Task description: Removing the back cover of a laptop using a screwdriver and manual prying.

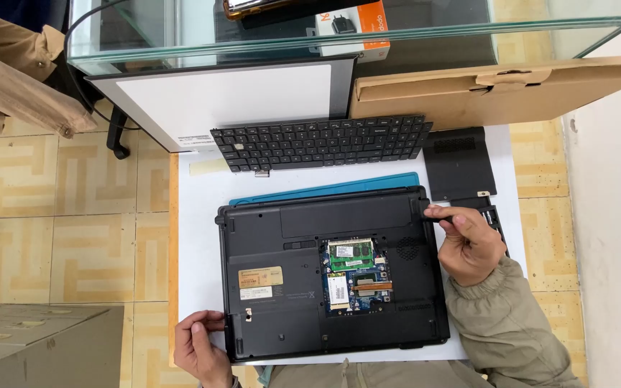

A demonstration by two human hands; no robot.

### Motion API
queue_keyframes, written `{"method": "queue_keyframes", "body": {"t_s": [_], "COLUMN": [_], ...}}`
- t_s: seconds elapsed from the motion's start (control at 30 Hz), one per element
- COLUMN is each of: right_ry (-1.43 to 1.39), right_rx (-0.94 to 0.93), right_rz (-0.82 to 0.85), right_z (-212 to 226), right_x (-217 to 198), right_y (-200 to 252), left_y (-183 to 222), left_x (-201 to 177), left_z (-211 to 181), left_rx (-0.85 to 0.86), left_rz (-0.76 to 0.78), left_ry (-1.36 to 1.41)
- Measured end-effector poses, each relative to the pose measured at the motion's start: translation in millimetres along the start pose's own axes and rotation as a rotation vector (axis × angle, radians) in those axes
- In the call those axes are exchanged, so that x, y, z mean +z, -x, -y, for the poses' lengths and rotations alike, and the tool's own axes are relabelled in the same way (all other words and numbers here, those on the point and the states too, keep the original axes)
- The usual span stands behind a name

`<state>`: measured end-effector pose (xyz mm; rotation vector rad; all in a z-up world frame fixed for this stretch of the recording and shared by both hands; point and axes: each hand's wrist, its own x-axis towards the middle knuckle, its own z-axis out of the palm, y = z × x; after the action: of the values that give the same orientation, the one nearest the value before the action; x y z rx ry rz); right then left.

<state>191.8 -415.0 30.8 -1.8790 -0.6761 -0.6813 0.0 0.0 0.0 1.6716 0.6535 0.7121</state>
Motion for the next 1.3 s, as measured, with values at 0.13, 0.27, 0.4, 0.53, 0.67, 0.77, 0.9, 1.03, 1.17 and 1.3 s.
{"method": "queue_keyframes", "body": {"t_s": [0.13, 0.27, 0.4, 0.53, 0.67, 0.77, 0.9, 1.03, 1.17, 1.3], "right_ry": [0.143, 0.371, 0.2, 0.099, 0.174, 0.258, 0.236, 0.125, 0.18, 0.171], "right_rx": [-0.114, -0.102, -0.005, 0.023, -0.029, -0.062, 0.003, -0.01, 0.019, 0.062], "right_rz": [-0.008, -0.046, -0.097, -0.055, -0.011, 0.035, -0.058, -0.025, 0.027, -0.043], "right_z": [2, -3, -2, 13, 16, 14, 5, 10, 11, 11], "right_x": [0, -2, 1, 1, -2, -10, -7, -5, -8, -5], "right_y": [-12, -6, 4, -4, -10, -13, 0, -6, -11, -5], "left_y": [-1, 0, 0, 1, 3, 2, 3, 2, 4, 3], "left_x": [1, 1, -2, -5, -8, -11, -11, -8, -7, -9], "left_z": [-5, -2, 1, -2, -2, 2, 3, 1, -1, 1], "left_rx": [-0.01, 0.001, 0.007, 0.041, 0.026, 0.025, 0.019, 0.013, 0.01, 0.03], "left_rz": [-0.01, -0.011, -0.016, 0.029, -0.01, -0.002, -0.011, -0.031, -0.044, -0.032], "left_ry": [-0.018, -0.02, -0.004, 0.012, 0.022, 0.013, 0.012, 0.016, 0.014, 0.006]}}
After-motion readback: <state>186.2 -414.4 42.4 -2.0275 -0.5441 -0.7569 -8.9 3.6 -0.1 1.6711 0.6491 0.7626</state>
